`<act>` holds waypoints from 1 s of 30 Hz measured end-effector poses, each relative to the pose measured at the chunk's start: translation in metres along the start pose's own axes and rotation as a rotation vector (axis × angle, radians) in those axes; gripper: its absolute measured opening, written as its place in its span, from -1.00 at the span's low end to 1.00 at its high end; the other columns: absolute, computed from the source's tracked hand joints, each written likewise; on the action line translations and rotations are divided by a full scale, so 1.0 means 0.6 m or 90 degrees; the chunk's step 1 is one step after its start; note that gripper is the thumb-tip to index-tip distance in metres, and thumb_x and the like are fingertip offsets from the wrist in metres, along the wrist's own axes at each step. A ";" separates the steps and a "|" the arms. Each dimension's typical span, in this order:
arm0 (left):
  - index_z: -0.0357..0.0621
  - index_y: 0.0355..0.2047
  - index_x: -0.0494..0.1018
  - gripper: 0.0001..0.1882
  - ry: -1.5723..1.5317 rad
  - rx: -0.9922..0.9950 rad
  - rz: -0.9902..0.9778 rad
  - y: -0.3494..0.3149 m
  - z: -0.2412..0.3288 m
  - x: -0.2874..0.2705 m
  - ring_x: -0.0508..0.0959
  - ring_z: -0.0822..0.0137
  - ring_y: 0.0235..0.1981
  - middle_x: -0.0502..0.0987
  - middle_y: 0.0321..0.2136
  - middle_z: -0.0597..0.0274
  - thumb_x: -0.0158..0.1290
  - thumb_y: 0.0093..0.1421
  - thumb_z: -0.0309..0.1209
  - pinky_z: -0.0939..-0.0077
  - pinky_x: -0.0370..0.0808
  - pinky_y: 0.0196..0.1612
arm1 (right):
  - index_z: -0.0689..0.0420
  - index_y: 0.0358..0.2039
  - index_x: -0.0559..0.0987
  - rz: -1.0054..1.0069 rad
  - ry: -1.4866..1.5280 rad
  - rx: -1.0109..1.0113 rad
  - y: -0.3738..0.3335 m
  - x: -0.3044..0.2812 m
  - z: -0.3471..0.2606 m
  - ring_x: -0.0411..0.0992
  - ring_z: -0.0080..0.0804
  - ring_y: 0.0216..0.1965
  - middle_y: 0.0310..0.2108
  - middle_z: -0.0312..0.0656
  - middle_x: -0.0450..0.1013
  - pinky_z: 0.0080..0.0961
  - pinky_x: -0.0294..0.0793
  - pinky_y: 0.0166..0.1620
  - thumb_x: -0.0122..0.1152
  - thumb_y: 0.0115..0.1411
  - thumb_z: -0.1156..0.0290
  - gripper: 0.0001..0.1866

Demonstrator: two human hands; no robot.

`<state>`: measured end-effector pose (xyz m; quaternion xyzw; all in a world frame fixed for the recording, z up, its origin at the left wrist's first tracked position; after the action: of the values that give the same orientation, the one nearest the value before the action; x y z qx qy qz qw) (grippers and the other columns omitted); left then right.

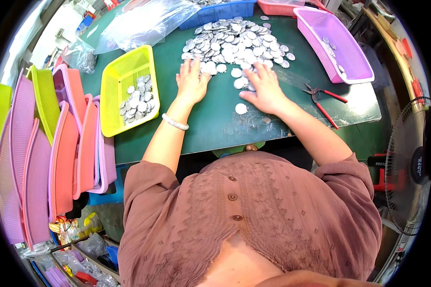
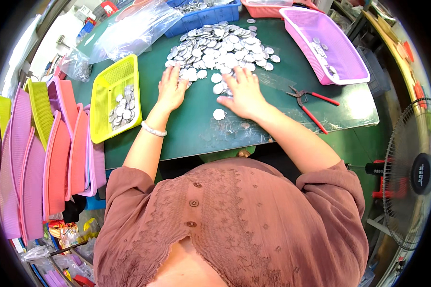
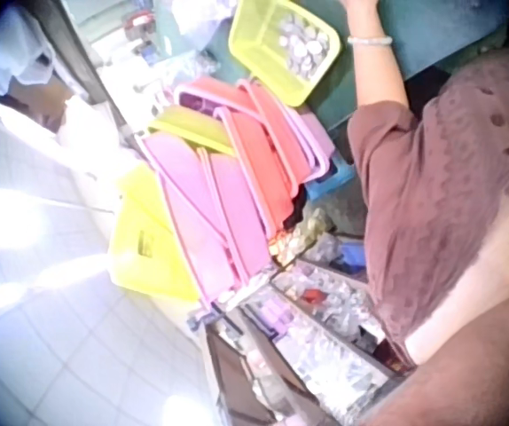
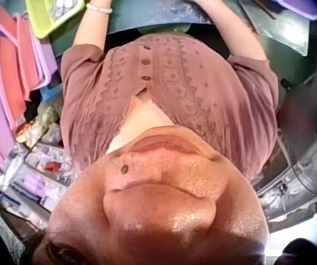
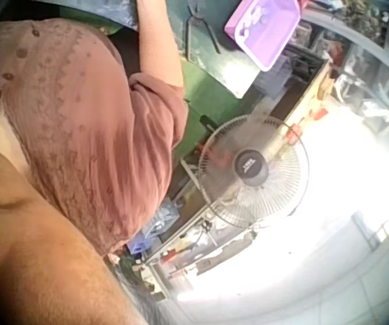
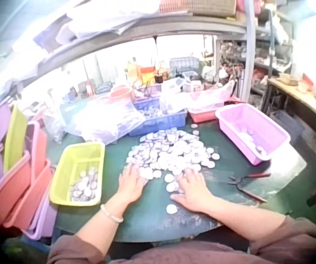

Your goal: The person repeatedly picks up small silver circular components and tiny metal rings from a table, joins them by hand, and places the assembled units into a yellow basket. The person occasionally uses pliers to manipulate the rings. The workspace includes a green table, multiple plastic trays, and a fan.

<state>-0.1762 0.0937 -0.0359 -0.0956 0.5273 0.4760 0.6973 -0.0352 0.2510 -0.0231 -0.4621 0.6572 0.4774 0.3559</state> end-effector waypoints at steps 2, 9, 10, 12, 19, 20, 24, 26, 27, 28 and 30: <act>-0.08 0.08 0.23 -0.46 0.054 -0.013 -0.065 0.001 0.005 0.017 0.07 -0.05 0.19 0.12 0.13 -0.08 -0.13 0.15 -0.09 -0.13 -0.08 0.16 | 0.06 0.05 0.30 -0.011 0.057 -0.054 0.007 0.012 -0.020 -0.04 0.13 0.18 0.12 0.06 0.08 -0.02 -0.03 0.16 0.21 -0.05 0.11 -0.35; -0.26 -0.04 0.32 -0.56 -0.057 0.061 -0.067 -0.036 0.020 -0.013 0.24 -0.03 0.08 0.25 0.04 -0.11 -0.09 0.13 -0.26 0.21 0.14 0.12 | 0.14 -0.03 0.39 -0.121 0.404 -0.177 0.049 0.010 -0.053 0.32 -0.12 -0.04 -0.06 0.00 0.34 -0.32 0.30 0.02 0.20 -0.02 0.25 -0.48; -0.27 -0.04 0.32 -0.56 -0.068 0.064 -0.073 -0.048 0.025 -0.015 0.25 -0.03 0.07 0.25 0.04 -0.11 -0.09 0.12 -0.26 0.21 0.14 0.12 | 0.14 -0.01 0.38 -0.174 0.412 -0.065 0.062 0.013 -0.036 0.35 -0.16 -0.04 -0.04 -0.05 0.34 -0.34 0.31 0.02 0.17 0.02 0.33 -0.52; -0.30 -0.04 0.31 -0.57 -0.078 0.090 -0.083 -0.071 0.040 -0.024 0.25 -0.04 0.07 0.25 0.04 -0.12 -0.09 0.13 -0.29 0.22 0.15 0.12 | 0.11 -0.01 0.37 0.037 0.206 -0.244 0.098 -0.008 -0.022 0.27 -0.12 0.03 0.00 -0.04 0.30 -0.34 0.27 0.06 0.13 0.06 0.32 -0.55; -0.28 -0.01 0.30 -0.59 -0.139 0.092 -0.129 -0.119 0.071 -0.050 0.27 0.00 0.07 0.26 0.04 -0.10 -0.10 0.13 -0.39 0.28 0.18 0.12 | 0.13 0.01 0.35 -0.026 0.140 -0.269 0.108 0.044 -0.017 0.26 -0.14 0.04 0.02 -0.07 0.29 -0.37 0.25 0.07 0.07 0.10 0.29 -0.55; -0.26 -0.01 0.30 -0.60 -0.155 0.096 -0.125 -0.124 0.070 -0.053 0.28 0.02 0.07 0.27 0.04 -0.09 -0.09 0.13 -0.42 0.32 0.19 0.11 | 0.14 0.02 0.34 -0.053 0.164 -0.260 0.101 0.040 -0.020 0.26 -0.15 0.03 0.02 -0.06 0.29 -0.37 0.25 0.07 0.05 0.10 0.33 -0.56; -0.23 -0.05 0.35 -0.62 -0.270 0.038 -0.108 -0.141 0.062 -0.069 0.28 0.02 0.06 0.28 0.03 -0.08 -0.05 0.07 -0.49 0.31 0.25 0.08 | 0.14 0.02 0.35 -0.082 0.246 -0.189 0.068 0.003 -0.026 0.33 -0.15 -0.02 -0.06 -0.05 0.37 -0.41 0.31 0.01 0.02 0.08 0.47 -0.57; -0.23 -0.12 0.39 -0.63 -0.218 0.051 -0.045 -0.153 0.070 -0.082 0.34 0.02 -0.02 0.34 -0.05 -0.04 0.02 0.00 -0.52 0.30 0.30 0.01 | 0.10 -0.07 0.41 0.036 0.207 -0.221 0.042 -0.025 -0.037 0.35 -0.17 -0.15 -0.23 -0.11 0.43 -0.36 0.35 -0.08 0.08 0.02 0.47 -0.61; -0.23 -0.13 0.39 -0.63 -0.202 0.054 -0.026 -0.159 0.076 -0.093 0.36 0.03 -0.05 0.36 -0.08 -0.03 0.04 -0.02 -0.52 0.30 0.31 -0.01 | 0.10 -0.09 0.43 0.034 0.213 -0.219 0.028 -0.036 -0.051 0.35 -0.18 -0.19 -0.27 -0.13 0.44 -0.35 0.36 -0.12 0.11 -0.01 0.48 -0.61; -0.24 -0.15 0.40 -0.64 -0.186 0.057 -0.008 -0.164 0.080 -0.099 0.37 0.03 -0.07 0.38 -0.11 -0.01 0.05 -0.03 -0.52 0.30 0.32 -0.02 | 0.10 -0.11 0.44 0.033 0.217 -0.216 0.013 -0.044 -0.066 0.35 -0.19 -0.23 -0.32 -0.15 0.45 -0.34 0.36 -0.15 0.13 -0.04 0.50 -0.61; -0.23 -0.20 0.43 -0.68 -0.188 0.057 0.024 -0.175 0.082 -0.104 0.41 0.14 -0.19 0.41 -0.20 0.07 0.07 -0.04 -0.52 0.39 0.35 -0.14 | 0.13 -0.15 0.45 0.013 0.238 -0.225 -0.008 -0.043 -0.093 0.34 -0.22 -0.29 -0.41 -0.20 0.44 -0.35 0.33 -0.19 0.21 -0.11 0.50 -0.58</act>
<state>-0.0636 0.0345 -0.0018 0.0165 0.4414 0.4743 0.7616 -0.0239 0.2043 0.0154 -0.5909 0.6226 0.4943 0.1371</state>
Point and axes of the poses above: each hand's wrist, its own y-axis towards the middle knuckle, its own x-axis out of the palm, z = x × y, the point moved 6 cm from there along y, towards the middle knuckle
